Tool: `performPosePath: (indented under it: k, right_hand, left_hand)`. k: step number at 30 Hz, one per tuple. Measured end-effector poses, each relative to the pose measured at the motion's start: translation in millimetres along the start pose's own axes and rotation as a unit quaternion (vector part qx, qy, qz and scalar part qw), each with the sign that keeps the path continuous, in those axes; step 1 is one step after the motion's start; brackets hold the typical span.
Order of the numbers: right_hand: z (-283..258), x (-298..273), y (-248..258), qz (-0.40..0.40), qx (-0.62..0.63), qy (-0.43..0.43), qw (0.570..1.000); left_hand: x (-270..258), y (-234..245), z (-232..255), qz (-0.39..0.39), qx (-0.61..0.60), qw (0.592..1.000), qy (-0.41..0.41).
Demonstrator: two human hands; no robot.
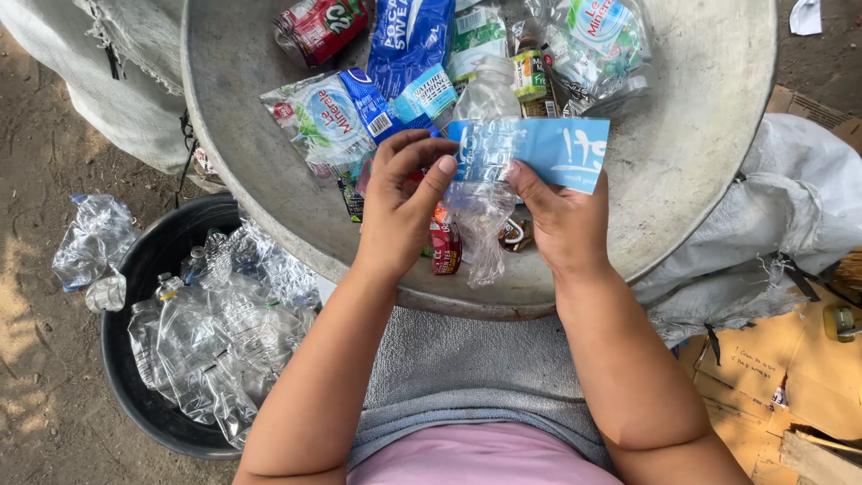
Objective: The person removes labels from various plastic bottles and containers using scissors. They cut the labels off, peel them away, and place the cleaned bottles into a black bucket.
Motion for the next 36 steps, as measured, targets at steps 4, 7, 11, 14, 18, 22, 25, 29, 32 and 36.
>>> performPosePath:
  k: [4, 7, 11, 14, 18, 22, 25, 29, 32, 36]
  right_hand:
    - [-10, -6, -8, 0.010, -0.069, 0.022, 0.997]
    - [-12, -9, -11, 0.018, -0.068, 0.021, 0.997]
    - [-8, -8, -9, 0.018, -0.060, 0.029, 0.998]
    - [-13, -9, -10, 0.015, -0.055, 0.032, 0.998]
    - [-16, -10, -14, 0.010, -0.046, 0.041, 0.998]
    - [-17, -9, -11, 0.003, -0.052, 0.046, 0.998]
    - [-18, -7, -9, 0.005, -0.043, 0.034, 0.998]
    - [-10, -6, 0, -0.021, -0.004, 0.011, 1.000]
    - [-9, -6, -2, -0.031, 0.010, 0.010, 0.999]
    - [-8, -5, -1, -0.041, 0.008, 0.026, 0.999]
  left_hand:
    - [-7, -11, 10, -0.052, -0.020, 0.998, 0.042]
    - [-13, -16, 10, -0.069, -0.014, 0.996, 0.063]
    - [-14, -17, 14, -0.075, -0.064, 0.992, 0.081]
    - [-17, -17, 14, -0.087, -0.101, 0.986, 0.104]
    - [-17, -17, 10, -0.102, -0.130, 0.979, 0.121]
    - [-16, -16, 7, -0.118, -0.140, 0.975, 0.125]
    - [-14, -16, 4, -0.128, -0.146, 0.973, 0.125]
    - [-17, -15, 4, -0.142, -0.153, 0.968, 0.140]
    - [-16, -13, 8, -0.145, -0.155, 0.968, 0.134]
    - [-15, -13, 7, -0.144, -0.166, 0.966, 0.136]
Point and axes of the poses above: each hand's wrist, its own x-axis towards the middle knuckle, its own y-axis out of the back of the hand, z = x × y, the point moved 5 cm from there along x, towards the middle knuckle, and after that the axes turned 15 degrees about z, right-handed, at the moved point
